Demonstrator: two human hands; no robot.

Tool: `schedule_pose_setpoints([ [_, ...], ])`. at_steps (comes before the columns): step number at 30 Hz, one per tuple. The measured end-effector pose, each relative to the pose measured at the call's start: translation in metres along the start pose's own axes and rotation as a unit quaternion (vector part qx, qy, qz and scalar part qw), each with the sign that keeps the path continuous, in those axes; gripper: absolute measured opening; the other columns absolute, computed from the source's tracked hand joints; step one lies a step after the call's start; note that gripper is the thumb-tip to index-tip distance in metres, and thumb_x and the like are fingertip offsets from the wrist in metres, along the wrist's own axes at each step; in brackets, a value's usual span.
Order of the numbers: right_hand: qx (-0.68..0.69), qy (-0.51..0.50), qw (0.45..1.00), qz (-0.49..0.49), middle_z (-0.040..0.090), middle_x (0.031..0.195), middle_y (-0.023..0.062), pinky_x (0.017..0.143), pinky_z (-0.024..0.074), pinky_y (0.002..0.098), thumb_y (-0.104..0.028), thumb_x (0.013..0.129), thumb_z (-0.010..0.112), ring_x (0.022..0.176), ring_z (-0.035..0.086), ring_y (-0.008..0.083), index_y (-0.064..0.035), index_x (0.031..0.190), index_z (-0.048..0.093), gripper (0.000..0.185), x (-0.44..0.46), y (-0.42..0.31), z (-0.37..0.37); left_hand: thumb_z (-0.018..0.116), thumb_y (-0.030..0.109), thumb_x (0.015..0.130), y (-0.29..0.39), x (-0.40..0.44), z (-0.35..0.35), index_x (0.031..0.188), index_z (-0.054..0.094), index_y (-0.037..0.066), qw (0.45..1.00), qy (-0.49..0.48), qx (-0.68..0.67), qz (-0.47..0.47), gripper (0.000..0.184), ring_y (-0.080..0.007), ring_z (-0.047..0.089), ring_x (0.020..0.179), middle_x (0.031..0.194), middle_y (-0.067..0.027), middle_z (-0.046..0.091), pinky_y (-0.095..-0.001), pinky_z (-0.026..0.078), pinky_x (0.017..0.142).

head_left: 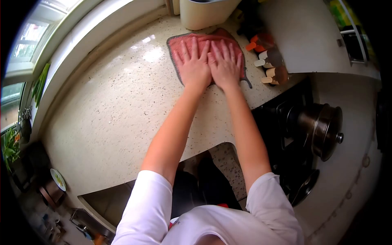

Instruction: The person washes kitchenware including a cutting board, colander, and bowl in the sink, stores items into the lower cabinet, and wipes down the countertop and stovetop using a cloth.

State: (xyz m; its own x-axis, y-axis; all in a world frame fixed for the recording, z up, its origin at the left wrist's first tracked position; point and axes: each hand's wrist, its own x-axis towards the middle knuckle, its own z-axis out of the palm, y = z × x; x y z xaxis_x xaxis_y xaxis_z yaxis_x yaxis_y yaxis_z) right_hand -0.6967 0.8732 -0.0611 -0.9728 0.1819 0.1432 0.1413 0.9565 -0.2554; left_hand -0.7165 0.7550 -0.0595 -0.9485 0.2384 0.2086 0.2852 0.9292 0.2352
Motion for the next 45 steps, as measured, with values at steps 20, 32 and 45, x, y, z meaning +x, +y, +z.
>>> schedule_pose_setpoints([
  [20, -0.034, 0.000, 0.986, 0.165, 0.026, 0.169, 0.0181, 0.128, 0.0147, 0.0496, -0.059, 0.107, 0.031, 0.156, 0.024, 0.0356, -0.0131, 0.163, 0.032, 0.073, -0.259, 0.004, -0.054, 0.042, 0.039, 0.103, 0.048, -0.194, -0.047, 0.161, 0.037, 0.033, 0.967, -0.102, -0.029, 0.231, 0.059, -0.0352, 0.017, 0.159, 0.172, -0.0073, 0.025, -0.0593, 0.009, 0.126],
  [32, -0.080, 0.056, 0.963, 0.250, 0.031, 0.169, 0.0124, 0.128, 0.0140, 0.0514, -0.060, 0.105, 0.036, 0.157, 0.025, 0.0306, -0.0115, 0.162, 0.035, 0.075, -0.387, 0.034, -0.081, 0.043, 0.049, 0.105, 0.113, -0.291, -0.035, 0.160, 0.041, 0.030, 0.929, -0.064, -0.090, 0.354, 0.058, -0.0299, 0.025, 0.157, 0.168, -0.0052, 0.035, -0.0564, 0.014, 0.126],
  [45, -0.063, 0.113, 0.952, 0.277, 0.032, 0.169, 0.0113, 0.127, 0.0161, 0.0522, -0.061, 0.103, 0.042, 0.156, 0.027, 0.0291, -0.0140, 0.159, 0.042, 0.073, -0.527, 0.083, -0.124, 0.042, 0.045, 0.106, 0.196, -0.410, -0.045, 0.160, 0.041, 0.025, 0.913, -0.052, -0.081, 0.396, 0.058, -0.0308, 0.022, 0.158, 0.170, -0.0050, 0.031, -0.0587, 0.010, 0.126],
])
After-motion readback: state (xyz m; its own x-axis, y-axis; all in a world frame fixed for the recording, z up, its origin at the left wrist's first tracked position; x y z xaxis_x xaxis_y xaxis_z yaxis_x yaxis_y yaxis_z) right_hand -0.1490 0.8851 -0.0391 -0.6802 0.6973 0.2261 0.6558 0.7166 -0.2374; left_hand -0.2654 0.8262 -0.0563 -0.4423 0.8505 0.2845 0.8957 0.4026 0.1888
